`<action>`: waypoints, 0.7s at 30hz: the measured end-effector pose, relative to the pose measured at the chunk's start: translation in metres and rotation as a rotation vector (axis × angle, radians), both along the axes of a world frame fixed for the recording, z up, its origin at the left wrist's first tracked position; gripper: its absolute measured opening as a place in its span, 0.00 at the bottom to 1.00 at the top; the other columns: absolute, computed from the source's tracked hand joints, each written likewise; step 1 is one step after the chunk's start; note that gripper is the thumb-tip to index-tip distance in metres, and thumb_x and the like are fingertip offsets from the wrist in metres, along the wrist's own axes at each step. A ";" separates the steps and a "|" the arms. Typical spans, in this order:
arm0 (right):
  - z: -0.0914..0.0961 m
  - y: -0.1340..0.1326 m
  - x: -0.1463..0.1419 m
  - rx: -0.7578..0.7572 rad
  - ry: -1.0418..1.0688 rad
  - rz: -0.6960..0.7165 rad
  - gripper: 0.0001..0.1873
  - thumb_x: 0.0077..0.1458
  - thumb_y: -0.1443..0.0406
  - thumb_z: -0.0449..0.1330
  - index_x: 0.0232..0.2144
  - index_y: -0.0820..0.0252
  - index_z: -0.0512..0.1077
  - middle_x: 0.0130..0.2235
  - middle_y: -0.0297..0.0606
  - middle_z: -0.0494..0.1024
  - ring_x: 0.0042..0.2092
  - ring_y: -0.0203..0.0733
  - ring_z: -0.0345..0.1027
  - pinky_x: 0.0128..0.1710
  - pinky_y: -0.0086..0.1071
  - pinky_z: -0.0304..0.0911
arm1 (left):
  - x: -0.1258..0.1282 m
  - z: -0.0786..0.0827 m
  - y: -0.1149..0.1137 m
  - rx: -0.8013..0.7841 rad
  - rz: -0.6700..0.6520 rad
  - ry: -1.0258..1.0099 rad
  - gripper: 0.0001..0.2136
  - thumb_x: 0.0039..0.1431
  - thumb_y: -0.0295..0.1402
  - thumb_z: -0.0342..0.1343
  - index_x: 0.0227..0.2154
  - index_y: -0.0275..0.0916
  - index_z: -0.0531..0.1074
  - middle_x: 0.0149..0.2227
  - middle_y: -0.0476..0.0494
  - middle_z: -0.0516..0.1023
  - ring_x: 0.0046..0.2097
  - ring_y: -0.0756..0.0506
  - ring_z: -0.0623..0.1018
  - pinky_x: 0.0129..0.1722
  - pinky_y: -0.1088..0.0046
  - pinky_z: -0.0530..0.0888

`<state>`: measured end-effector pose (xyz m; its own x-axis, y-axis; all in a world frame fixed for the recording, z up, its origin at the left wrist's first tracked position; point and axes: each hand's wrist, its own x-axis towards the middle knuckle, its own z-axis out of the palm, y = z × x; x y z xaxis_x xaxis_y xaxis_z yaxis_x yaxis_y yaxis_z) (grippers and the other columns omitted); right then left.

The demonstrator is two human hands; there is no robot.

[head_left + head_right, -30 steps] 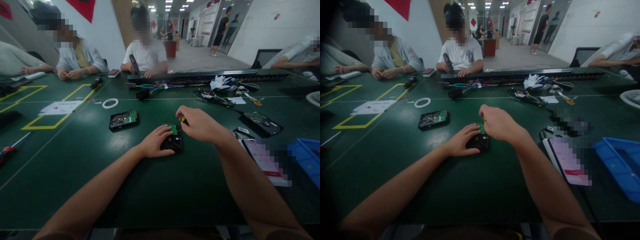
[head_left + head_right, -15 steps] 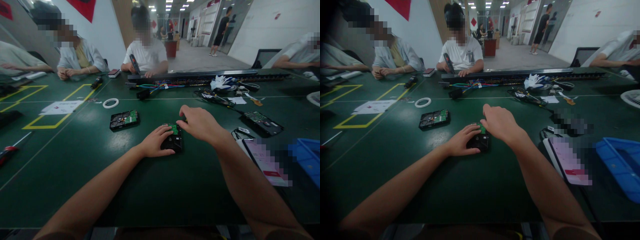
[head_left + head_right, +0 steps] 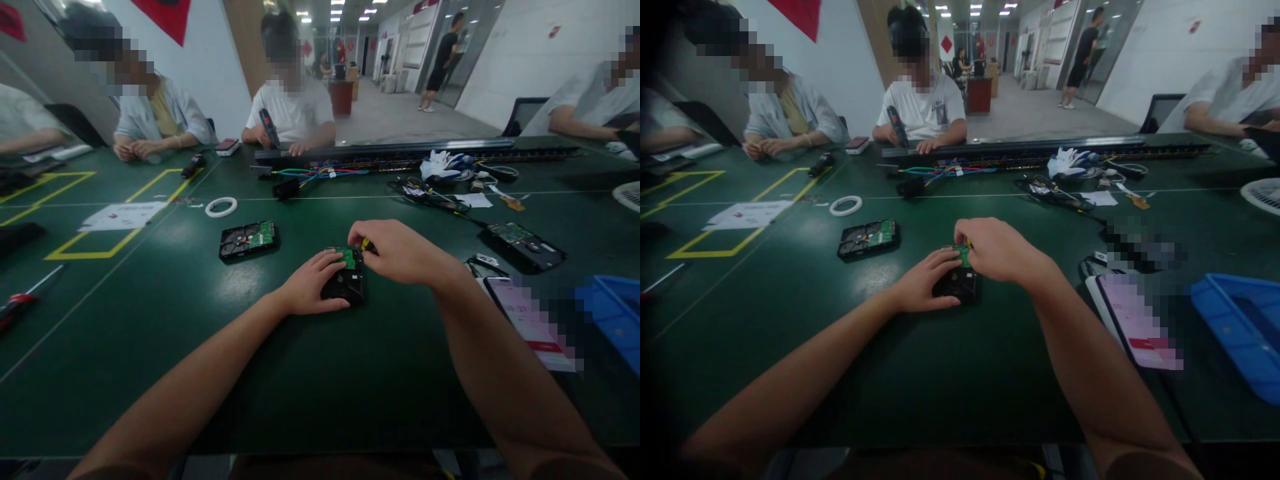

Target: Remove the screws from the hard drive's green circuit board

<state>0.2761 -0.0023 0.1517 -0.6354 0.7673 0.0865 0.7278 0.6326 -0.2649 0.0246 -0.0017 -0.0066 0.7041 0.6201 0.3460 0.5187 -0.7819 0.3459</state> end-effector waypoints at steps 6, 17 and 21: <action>0.001 -0.005 -0.004 0.036 -0.042 -0.127 0.15 0.67 0.71 0.59 0.54 0.61 0.74 0.53 0.51 0.85 0.52 0.54 0.79 0.51 0.41 0.67 | 0.000 0.000 -0.001 -0.008 0.002 -0.007 0.42 0.67 0.63 0.64 0.73 0.41 0.66 0.76 0.28 0.66 0.79 0.25 0.63 0.77 0.34 0.63; -0.002 -0.003 -0.006 0.070 -0.040 -0.159 0.10 0.69 0.68 0.56 0.51 0.60 0.72 0.54 0.52 0.83 0.51 0.55 0.78 0.50 0.43 0.66 | 0.000 0.000 0.000 -0.014 0.004 -0.017 0.42 0.66 0.63 0.65 0.72 0.39 0.67 0.76 0.26 0.66 0.78 0.25 0.63 0.77 0.35 0.63; -0.004 -0.002 -0.006 0.063 -0.003 -0.130 0.10 0.67 0.68 0.58 0.50 0.59 0.72 0.52 0.49 0.83 0.50 0.53 0.77 0.50 0.43 0.65 | 0.000 0.001 -0.001 -0.017 0.005 -0.001 0.42 0.66 0.63 0.65 0.73 0.41 0.66 0.76 0.28 0.65 0.78 0.25 0.63 0.77 0.35 0.63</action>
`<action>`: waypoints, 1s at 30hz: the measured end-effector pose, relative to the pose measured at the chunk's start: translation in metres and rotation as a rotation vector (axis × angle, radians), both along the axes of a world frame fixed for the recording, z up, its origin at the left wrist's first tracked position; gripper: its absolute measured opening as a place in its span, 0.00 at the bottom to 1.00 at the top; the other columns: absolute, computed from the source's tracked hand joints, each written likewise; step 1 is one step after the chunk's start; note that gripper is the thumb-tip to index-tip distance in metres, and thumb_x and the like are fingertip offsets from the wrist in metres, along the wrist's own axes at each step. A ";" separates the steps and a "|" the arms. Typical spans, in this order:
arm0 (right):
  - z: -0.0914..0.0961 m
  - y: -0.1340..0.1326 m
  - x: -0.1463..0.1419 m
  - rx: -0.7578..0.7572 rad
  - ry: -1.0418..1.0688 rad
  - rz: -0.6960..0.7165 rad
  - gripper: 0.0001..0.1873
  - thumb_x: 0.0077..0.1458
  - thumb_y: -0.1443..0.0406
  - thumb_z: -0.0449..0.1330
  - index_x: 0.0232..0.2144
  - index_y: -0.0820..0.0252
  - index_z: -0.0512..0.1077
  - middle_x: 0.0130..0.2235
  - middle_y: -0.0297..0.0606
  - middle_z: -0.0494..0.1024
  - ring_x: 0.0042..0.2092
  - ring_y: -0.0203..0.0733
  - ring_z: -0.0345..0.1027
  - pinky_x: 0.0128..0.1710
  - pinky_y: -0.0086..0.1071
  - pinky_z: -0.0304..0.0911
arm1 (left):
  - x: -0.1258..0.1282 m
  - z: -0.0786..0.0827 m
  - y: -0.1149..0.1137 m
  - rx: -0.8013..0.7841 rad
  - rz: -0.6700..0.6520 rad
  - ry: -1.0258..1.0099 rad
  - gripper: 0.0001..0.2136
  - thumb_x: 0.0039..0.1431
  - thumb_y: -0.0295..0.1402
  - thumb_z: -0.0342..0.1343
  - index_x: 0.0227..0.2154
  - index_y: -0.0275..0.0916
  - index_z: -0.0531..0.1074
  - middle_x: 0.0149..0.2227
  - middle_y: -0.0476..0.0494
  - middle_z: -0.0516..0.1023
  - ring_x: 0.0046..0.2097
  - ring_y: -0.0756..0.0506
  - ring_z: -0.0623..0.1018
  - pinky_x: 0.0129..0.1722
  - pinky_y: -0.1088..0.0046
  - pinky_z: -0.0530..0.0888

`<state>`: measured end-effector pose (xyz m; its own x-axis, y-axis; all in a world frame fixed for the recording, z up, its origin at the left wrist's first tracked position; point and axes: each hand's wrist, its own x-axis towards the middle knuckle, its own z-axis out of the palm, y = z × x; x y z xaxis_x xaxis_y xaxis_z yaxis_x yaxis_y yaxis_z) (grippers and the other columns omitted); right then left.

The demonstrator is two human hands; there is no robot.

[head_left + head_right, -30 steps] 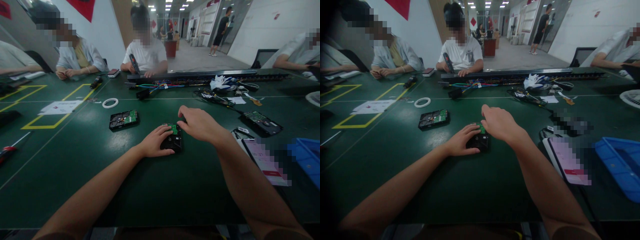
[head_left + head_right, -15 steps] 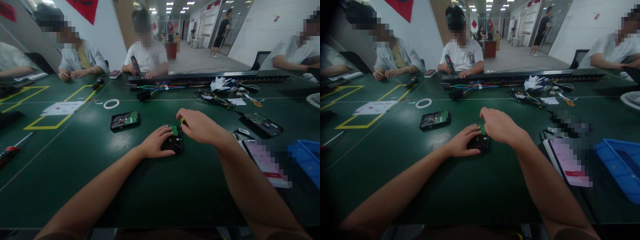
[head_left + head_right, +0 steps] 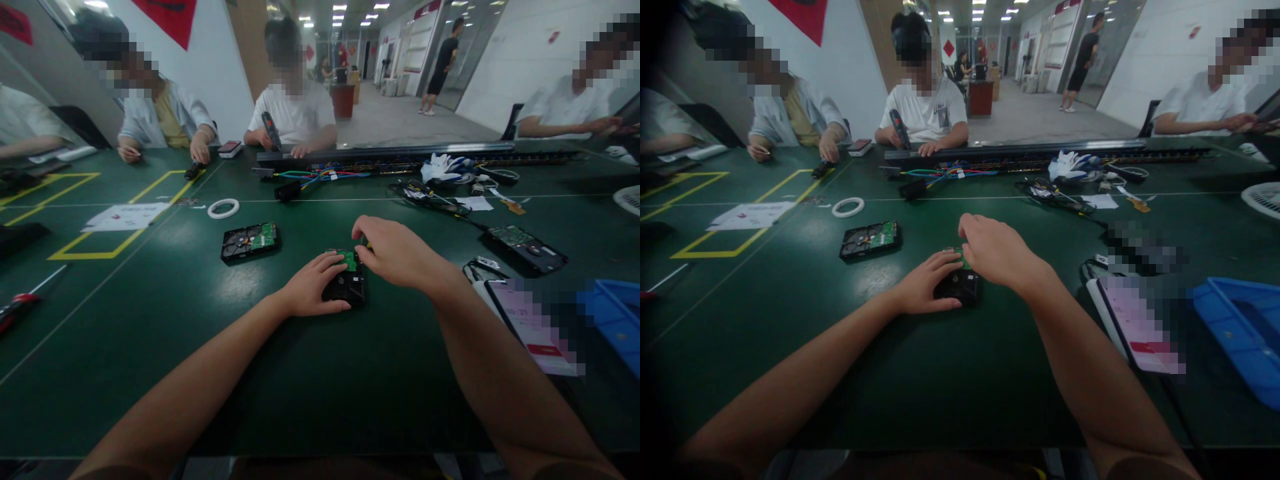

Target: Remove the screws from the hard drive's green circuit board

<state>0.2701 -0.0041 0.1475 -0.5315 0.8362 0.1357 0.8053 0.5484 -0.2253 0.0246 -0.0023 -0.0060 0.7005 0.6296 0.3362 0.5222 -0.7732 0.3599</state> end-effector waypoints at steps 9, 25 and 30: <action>0.002 -0.003 0.002 -0.021 0.022 0.062 0.14 0.65 0.71 0.59 0.52 0.61 0.71 0.54 0.51 0.82 0.51 0.53 0.77 0.51 0.42 0.66 | 0.001 0.001 0.000 -0.001 -0.009 -0.009 0.42 0.66 0.62 0.65 0.73 0.41 0.66 0.76 0.27 0.66 0.78 0.25 0.64 0.77 0.34 0.62; 0.003 -0.002 0.000 0.031 0.041 -0.014 0.15 0.67 0.68 0.62 0.54 0.61 0.70 0.50 0.49 0.84 0.47 0.54 0.77 0.47 0.43 0.64 | 0.000 0.001 0.000 -0.008 -0.003 -0.001 0.42 0.66 0.62 0.66 0.73 0.42 0.66 0.77 0.28 0.65 0.79 0.25 0.63 0.78 0.35 0.62; 0.001 0.003 0.003 0.032 0.110 0.034 0.11 0.65 0.67 0.66 0.49 0.59 0.73 0.48 0.45 0.84 0.46 0.51 0.77 0.48 0.41 0.64 | 0.000 0.000 0.000 0.008 -0.006 -0.003 0.42 0.66 0.62 0.65 0.73 0.41 0.66 0.76 0.27 0.66 0.78 0.24 0.63 0.77 0.33 0.62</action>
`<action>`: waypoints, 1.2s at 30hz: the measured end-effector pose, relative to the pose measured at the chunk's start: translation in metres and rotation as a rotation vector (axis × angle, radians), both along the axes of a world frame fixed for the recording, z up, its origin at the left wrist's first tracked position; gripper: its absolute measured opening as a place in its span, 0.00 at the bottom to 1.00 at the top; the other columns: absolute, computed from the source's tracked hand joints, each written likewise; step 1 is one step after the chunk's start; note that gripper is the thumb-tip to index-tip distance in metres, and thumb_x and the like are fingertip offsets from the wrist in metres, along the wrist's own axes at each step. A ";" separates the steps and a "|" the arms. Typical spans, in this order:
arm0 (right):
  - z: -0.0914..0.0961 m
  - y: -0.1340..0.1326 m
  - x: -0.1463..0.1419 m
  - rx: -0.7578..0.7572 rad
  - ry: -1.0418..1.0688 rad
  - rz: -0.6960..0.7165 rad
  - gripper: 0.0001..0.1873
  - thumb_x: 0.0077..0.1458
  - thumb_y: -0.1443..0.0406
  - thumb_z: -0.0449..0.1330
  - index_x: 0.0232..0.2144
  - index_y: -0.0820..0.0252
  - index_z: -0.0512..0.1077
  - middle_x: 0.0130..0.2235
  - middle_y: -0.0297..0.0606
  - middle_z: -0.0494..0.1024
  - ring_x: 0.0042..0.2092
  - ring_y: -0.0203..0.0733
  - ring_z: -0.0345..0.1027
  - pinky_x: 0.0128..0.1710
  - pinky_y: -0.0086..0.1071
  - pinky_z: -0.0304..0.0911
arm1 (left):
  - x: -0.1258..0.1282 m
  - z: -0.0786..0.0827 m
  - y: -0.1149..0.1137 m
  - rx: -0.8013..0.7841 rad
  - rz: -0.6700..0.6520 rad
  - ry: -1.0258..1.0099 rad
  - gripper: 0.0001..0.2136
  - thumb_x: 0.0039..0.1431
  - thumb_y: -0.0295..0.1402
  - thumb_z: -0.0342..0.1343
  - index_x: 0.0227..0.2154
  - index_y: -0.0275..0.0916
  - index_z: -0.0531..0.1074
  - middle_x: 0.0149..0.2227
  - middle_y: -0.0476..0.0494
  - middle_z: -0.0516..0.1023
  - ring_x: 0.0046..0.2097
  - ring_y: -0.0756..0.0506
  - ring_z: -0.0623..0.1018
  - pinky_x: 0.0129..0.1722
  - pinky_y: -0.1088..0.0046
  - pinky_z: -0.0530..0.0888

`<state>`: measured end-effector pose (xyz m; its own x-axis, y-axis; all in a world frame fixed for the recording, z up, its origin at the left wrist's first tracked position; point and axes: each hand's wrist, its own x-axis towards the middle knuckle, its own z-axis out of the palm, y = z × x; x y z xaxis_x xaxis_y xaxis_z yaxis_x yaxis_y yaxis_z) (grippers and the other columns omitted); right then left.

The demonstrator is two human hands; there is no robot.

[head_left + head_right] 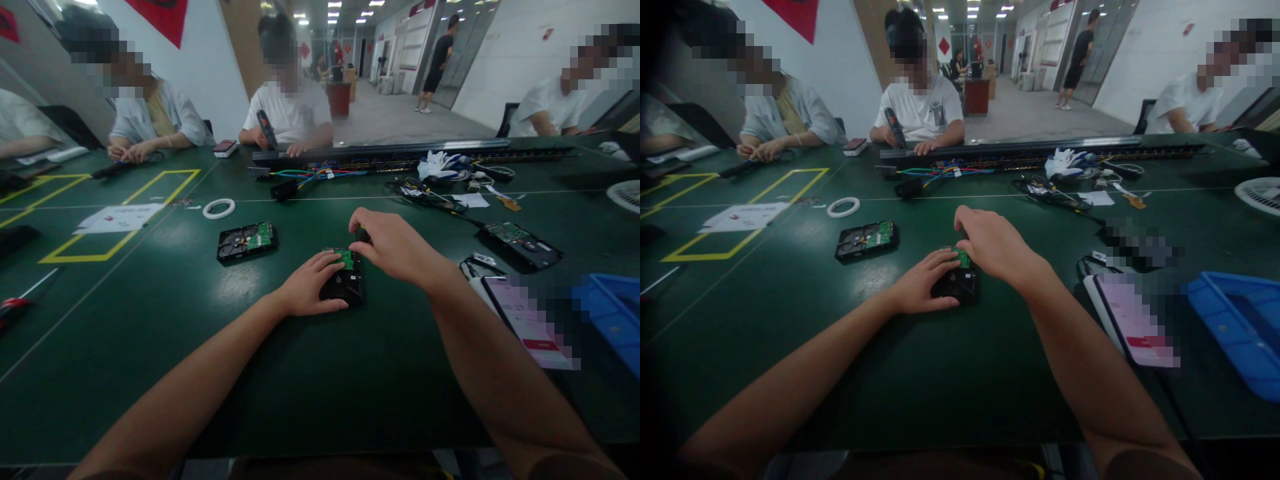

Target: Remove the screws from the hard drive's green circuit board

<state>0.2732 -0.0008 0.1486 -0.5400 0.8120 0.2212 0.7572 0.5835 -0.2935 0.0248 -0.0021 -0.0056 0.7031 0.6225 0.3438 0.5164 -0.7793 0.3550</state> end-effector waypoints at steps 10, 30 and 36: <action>0.001 0.005 0.001 -0.020 0.136 0.106 0.12 0.72 0.62 0.57 0.49 0.59 0.78 0.52 0.47 0.84 0.54 0.52 0.76 0.56 0.42 0.65 | 0.000 0.000 0.000 0.002 -0.002 -0.001 0.41 0.67 0.62 0.65 0.73 0.41 0.66 0.76 0.27 0.65 0.78 0.24 0.63 0.77 0.34 0.63; 0.009 -0.004 0.001 0.068 0.127 -0.079 0.14 0.62 0.65 0.70 0.45 0.56 0.70 0.47 0.45 0.83 0.43 0.49 0.73 0.42 0.38 0.60 | 0.000 0.001 0.000 0.004 0.006 0.008 0.42 0.67 0.63 0.64 0.72 0.39 0.67 0.75 0.26 0.66 0.78 0.24 0.64 0.77 0.35 0.63; 0.009 -0.004 0.001 0.121 0.086 -0.048 0.09 0.67 0.63 0.67 0.47 0.58 0.74 0.49 0.46 0.83 0.43 0.50 0.74 0.45 0.40 0.63 | 0.000 -0.001 0.000 0.012 0.010 0.016 0.42 0.67 0.64 0.63 0.72 0.39 0.67 0.75 0.26 0.66 0.78 0.25 0.63 0.78 0.36 0.62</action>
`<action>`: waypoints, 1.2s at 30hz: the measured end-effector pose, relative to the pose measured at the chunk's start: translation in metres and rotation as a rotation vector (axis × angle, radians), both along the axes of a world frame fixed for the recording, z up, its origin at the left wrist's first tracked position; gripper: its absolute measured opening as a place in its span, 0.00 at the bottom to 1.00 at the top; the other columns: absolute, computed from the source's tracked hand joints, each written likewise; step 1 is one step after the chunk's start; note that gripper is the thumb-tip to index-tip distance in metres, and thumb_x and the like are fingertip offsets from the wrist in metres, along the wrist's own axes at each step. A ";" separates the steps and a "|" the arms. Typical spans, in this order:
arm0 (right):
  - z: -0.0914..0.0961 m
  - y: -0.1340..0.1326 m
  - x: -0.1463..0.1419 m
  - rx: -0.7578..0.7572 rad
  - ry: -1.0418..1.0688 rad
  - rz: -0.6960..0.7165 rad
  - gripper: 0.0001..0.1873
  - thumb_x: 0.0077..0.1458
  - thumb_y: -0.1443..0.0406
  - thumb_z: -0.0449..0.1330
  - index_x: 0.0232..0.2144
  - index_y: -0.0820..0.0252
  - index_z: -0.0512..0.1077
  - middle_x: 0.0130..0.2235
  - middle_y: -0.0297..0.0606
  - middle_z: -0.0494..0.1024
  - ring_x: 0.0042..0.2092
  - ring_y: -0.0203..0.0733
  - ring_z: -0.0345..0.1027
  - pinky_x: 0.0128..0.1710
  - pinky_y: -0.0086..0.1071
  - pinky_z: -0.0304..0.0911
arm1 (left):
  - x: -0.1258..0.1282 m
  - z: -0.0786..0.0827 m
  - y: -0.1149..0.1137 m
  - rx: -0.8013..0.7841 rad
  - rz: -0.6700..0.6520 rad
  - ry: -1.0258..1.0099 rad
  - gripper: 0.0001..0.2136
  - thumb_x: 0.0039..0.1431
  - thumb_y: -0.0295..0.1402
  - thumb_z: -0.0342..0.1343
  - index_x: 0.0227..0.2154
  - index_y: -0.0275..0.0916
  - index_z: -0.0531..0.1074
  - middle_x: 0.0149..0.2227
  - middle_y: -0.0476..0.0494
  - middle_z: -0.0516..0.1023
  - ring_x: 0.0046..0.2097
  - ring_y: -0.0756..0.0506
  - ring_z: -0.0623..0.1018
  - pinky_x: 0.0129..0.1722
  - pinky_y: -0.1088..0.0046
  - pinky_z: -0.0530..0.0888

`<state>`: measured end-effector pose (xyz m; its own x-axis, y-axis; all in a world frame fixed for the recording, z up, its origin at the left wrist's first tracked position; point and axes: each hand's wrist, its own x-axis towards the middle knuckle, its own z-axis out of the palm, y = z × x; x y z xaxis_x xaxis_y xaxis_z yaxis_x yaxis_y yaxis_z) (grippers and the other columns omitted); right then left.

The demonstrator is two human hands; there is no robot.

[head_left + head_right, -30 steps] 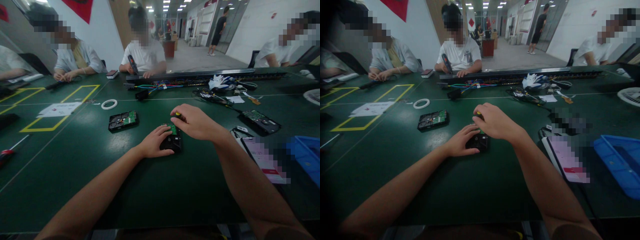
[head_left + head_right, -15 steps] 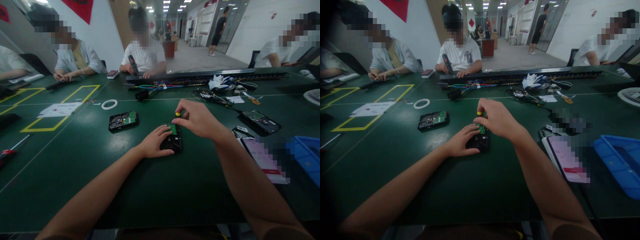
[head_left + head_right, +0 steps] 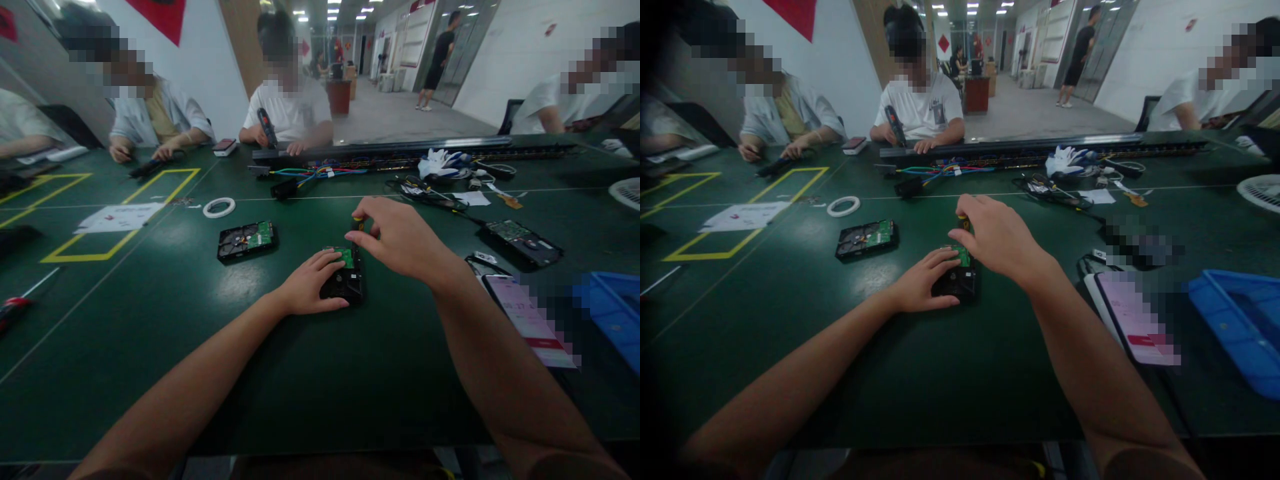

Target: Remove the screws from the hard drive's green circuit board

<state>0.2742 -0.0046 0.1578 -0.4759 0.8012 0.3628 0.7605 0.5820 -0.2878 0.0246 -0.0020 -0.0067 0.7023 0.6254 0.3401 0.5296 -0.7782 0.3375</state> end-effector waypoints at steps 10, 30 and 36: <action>0.005 0.001 0.006 0.060 -0.044 -0.030 0.02 0.65 0.67 0.68 0.40 0.59 0.79 0.43 0.44 0.84 0.41 0.48 0.73 0.45 0.40 0.61 | 0.001 0.000 0.000 -0.016 0.007 -0.007 0.42 0.66 0.64 0.64 0.72 0.40 0.67 0.76 0.28 0.66 0.78 0.25 0.63 0.77 0.35 0.63; 0.006 -0.002 0.004 0.061 -0.011 0.018 0.09 0.63 0.73 0.67 0.45 0.61 0.81 0.47 0.45 0.86 0.45 0.50 0.78 0.47 0.40 0.64 | 0.000 -0.001 0.000 -0.004 0.004 0.001 0.42 0.66 0.63 0.64 0.72 0.39 0.67 0.75 0.27 0.66 0.79 0.25 0.63 0.77 0.36 0.63; 0.009 -0.004 0.002 0.075 -0.039 -0.042 0.03 0.63 0.69 0.69 0.40 0.58 0.80 0.42 0.42 0.85 0.40 0.48 0.74 0.44 0.40 0.61 | 0.000 0.000 0.000 -0.003 0.000 0.004 0.41 0.67 0.63 0.64 0.72 0.39 0.67 0.75 0.27 0.67 0.79 0.25 0.63 0.78 0.36 0.63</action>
